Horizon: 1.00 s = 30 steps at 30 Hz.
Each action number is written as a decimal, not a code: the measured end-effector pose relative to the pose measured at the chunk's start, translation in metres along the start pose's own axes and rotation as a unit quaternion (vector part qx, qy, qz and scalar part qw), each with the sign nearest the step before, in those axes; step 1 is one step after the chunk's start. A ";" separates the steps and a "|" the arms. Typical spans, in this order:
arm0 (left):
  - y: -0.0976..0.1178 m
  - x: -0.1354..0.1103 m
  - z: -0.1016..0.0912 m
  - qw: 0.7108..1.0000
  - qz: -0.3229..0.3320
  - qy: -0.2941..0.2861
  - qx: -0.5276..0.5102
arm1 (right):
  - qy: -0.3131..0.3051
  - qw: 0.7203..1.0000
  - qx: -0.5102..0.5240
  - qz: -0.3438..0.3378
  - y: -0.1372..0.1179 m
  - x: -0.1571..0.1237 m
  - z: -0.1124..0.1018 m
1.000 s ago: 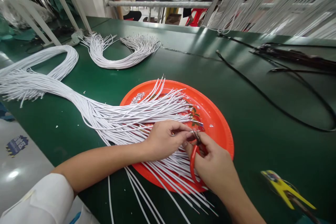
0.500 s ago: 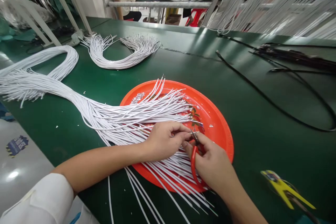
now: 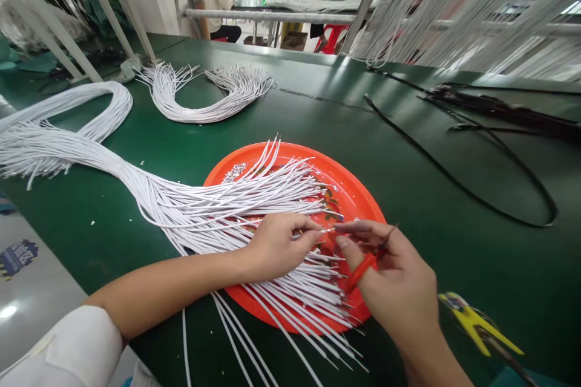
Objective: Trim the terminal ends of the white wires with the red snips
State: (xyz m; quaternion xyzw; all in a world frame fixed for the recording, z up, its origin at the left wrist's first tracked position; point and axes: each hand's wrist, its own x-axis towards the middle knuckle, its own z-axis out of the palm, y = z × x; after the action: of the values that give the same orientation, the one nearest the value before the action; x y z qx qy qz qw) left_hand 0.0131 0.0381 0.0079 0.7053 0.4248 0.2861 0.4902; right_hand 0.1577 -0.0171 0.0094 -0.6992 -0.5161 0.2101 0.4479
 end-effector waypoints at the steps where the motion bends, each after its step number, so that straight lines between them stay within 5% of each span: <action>1: 0.000 0.000 0.000 1.000 0.003 -0.005 0.015 | 0.005 1.000 -0.014 -0.027 0.003 0.001 0.000; 4: 0.000 0.000 0.000 0.998 0.011 -0.009 0.054 | -0.010 0.983 -0.087 -0.159 0.010 0.004 -0.001; 10: 0.001 0.001 -0.001 0.993 0.010 -0.053 0.101 | -0.089 0.883 -0.292 -0.357 0.010 0.006 -0.008; 16: -0.004 0.006 -0.004 0.975 0.011 -0.113 0.191 | -0.181 0.858 -0.383 -0.290 0.004 0.006 0.000; 30: -0.021 -0.001 -0.004 0.906 0.258 -0.082 0.325 | -0.278 0.917 -0.235 -0.163 -0.002 0.013 -0.016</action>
State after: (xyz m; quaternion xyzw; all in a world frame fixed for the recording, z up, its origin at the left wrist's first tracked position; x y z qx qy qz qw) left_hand 0.0024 0.0420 -0.0098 0.9313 0.2562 0.1899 0.1760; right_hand 0.1737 -0.0117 0.0217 -0.6042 -0.7607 0.1930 0.1378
